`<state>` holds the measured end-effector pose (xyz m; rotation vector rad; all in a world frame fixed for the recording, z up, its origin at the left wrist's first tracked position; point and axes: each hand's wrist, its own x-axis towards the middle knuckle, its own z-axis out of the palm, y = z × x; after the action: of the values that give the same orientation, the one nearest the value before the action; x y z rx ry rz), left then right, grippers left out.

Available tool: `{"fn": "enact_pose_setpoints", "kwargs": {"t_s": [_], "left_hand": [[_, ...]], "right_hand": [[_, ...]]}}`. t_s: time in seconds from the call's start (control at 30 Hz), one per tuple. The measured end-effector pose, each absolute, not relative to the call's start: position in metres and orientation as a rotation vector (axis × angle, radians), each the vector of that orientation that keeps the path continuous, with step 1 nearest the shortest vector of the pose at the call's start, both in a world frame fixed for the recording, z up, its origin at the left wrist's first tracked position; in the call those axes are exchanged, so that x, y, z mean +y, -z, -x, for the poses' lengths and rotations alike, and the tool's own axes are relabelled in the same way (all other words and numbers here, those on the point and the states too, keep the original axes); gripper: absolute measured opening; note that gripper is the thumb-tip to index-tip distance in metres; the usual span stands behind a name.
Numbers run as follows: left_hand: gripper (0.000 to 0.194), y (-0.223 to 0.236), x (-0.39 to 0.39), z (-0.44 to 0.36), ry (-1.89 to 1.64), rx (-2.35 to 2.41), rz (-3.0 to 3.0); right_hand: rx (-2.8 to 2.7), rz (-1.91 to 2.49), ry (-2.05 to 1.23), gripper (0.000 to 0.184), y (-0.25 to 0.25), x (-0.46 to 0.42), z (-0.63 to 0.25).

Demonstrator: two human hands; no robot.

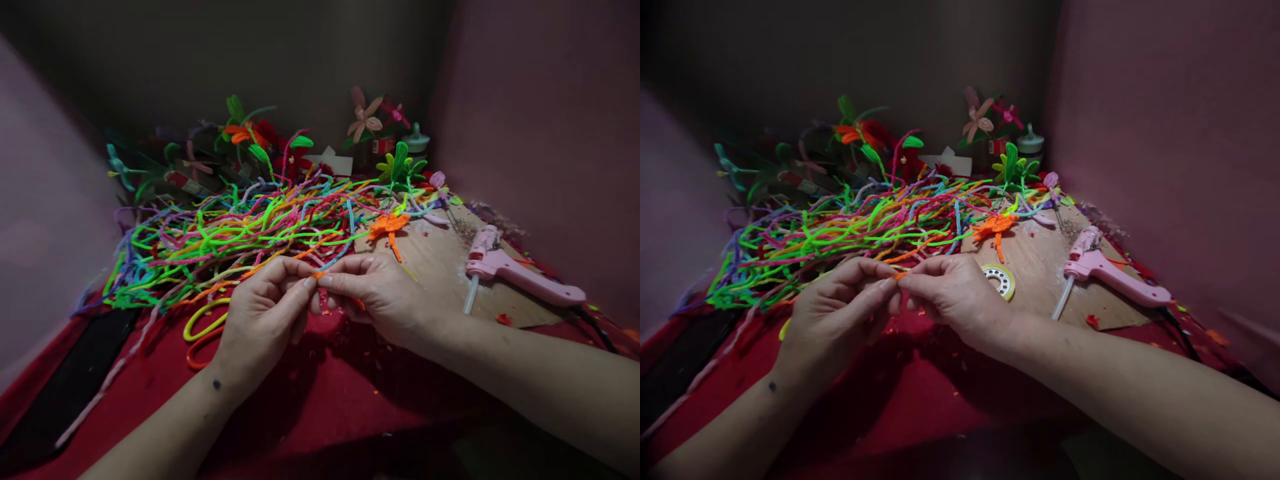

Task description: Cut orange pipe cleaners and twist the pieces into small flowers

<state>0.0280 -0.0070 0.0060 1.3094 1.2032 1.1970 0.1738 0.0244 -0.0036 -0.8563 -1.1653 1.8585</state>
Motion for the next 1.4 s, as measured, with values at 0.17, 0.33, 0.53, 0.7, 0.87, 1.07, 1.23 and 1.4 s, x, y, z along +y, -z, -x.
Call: {"fn": "enact_pose_setpoints", "kwargs": {"t_s": [0.17,0.33,0.53,0.7,0.87,1.07,1.23,1.4], "left_hand": [[0.002,-0.004,-0.011,-0.031,-1.291,1.311,-1.484],[0.002,-0.004,-0.011,-0.031,-1.269,1.338,-1.504],[0.004,-0.005,-0.012,-0.031,-1.265,1.317,-1.468],[0.003,-0.004,-0.014,-0.032,-1.286,1.34,-1.614],[0.006,0.0,-0.016,-0.029,-1.298,1.427,-1.836],[0.007,0.002,-0.015,-0.026,-1.272,1.481,-1.976],[0.009,0.005,-0.014,-0.024,-1.274,1.438,-2.138],[0.022,0.009,-0.016,-0.021,-1.272,1.393,-2.579]], "right_hand": [[-1.189,0.828,-1.812,0.017,0.006,0.023,-0.173],[-1.329,0.817,-1.657,0.018,0.003,0.021,-0.175],[-1.388,0.802,-1.603,0.018,0.001,0.02,-0.176],[-1.417,0.776,-1.555,0.018,0.003,0.019,-0.176],[-1.447,0.764,-1.495,0.016,0.004,0.02,-0.176],[-1.467,0.746,-1.468,0.018,0.001,0.019,-0.176],[-1.467,0.722,-1.455,0.018,0.0,0.018,-0.175],[-1.345,0.71,-1.547,0.013,0.004,0.018,-0.173]]}}
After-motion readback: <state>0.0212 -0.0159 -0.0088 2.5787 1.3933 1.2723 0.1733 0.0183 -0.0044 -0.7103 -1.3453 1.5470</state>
